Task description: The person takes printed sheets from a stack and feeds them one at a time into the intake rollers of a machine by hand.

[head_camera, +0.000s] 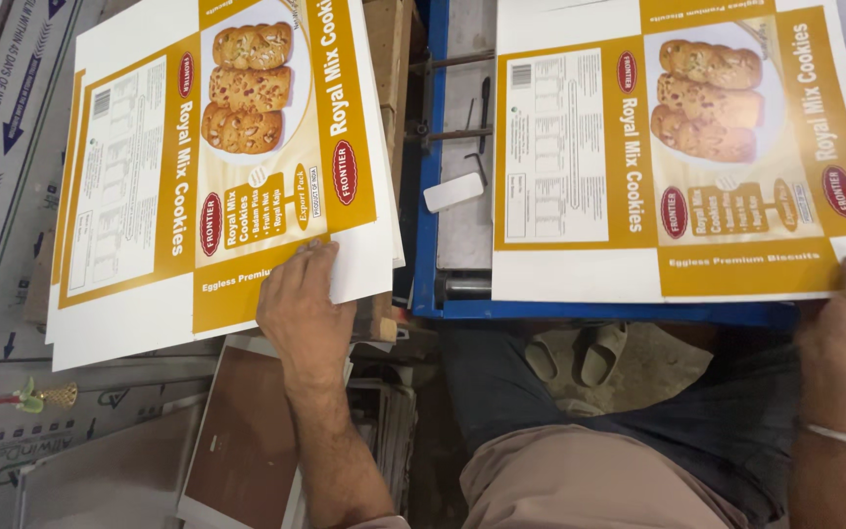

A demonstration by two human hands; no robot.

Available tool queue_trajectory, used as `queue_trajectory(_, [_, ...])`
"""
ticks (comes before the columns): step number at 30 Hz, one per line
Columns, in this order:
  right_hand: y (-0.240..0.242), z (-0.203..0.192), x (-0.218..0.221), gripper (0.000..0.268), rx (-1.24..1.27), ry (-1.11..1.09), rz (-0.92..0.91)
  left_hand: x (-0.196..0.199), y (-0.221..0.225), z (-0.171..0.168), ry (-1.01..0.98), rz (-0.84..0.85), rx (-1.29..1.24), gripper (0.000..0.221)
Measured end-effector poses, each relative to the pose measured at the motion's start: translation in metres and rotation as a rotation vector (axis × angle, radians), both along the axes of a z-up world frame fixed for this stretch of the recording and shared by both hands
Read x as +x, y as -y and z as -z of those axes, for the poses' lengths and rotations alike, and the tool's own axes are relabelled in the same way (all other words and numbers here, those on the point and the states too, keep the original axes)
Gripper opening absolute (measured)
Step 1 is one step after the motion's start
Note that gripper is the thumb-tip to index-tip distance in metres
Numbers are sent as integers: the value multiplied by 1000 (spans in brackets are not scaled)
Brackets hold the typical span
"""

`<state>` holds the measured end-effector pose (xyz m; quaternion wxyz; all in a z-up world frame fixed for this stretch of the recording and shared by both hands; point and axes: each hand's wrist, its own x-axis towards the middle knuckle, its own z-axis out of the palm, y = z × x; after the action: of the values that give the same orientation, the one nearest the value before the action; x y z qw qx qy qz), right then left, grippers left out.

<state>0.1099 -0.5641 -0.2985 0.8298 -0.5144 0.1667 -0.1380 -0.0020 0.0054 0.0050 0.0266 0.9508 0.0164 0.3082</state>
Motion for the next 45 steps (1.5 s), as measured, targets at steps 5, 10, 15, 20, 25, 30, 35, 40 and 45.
queue_trajectory(5, [-28,-10,-15,29,-10,-140,-120,1,-3,-2,-21,13,27,42])
queue_trajectory(10, [-35,-26,-37,29,-40,-206,-165,-1,-2,4,-42,-15,23,43])
queue_trajectory(15, [-58,-47,-46,34,-62,-286,-243,-1,2,8,-27,-7,69,50])
queue_trajectory(20, [-101,-75,-42,37,-87,-301,-366,-8,-7,-4,-152,61,95,57])
queue_trajectory(25, [-144,-122,-30,39,-39,-202,-563,-11,-36,-34,-109,138,-400,45])
queue_trajectory(30, [-209,-175,-40,45,113,84,-916,6,54,-2,4,241,-196,47])
queue_trajectory(35, [-252,-194,-52,59,376,-45,-772,16,155,7,-221,463,-31,56])
queue_trajectory(40, [-200,-173,-16,52,207,-83,-458,-3,122,0,-328,394,-15,66])
queue_trajectory(45, [-98,-99,25,48,85,34,-226,6,37,2,-176,104,92,72])
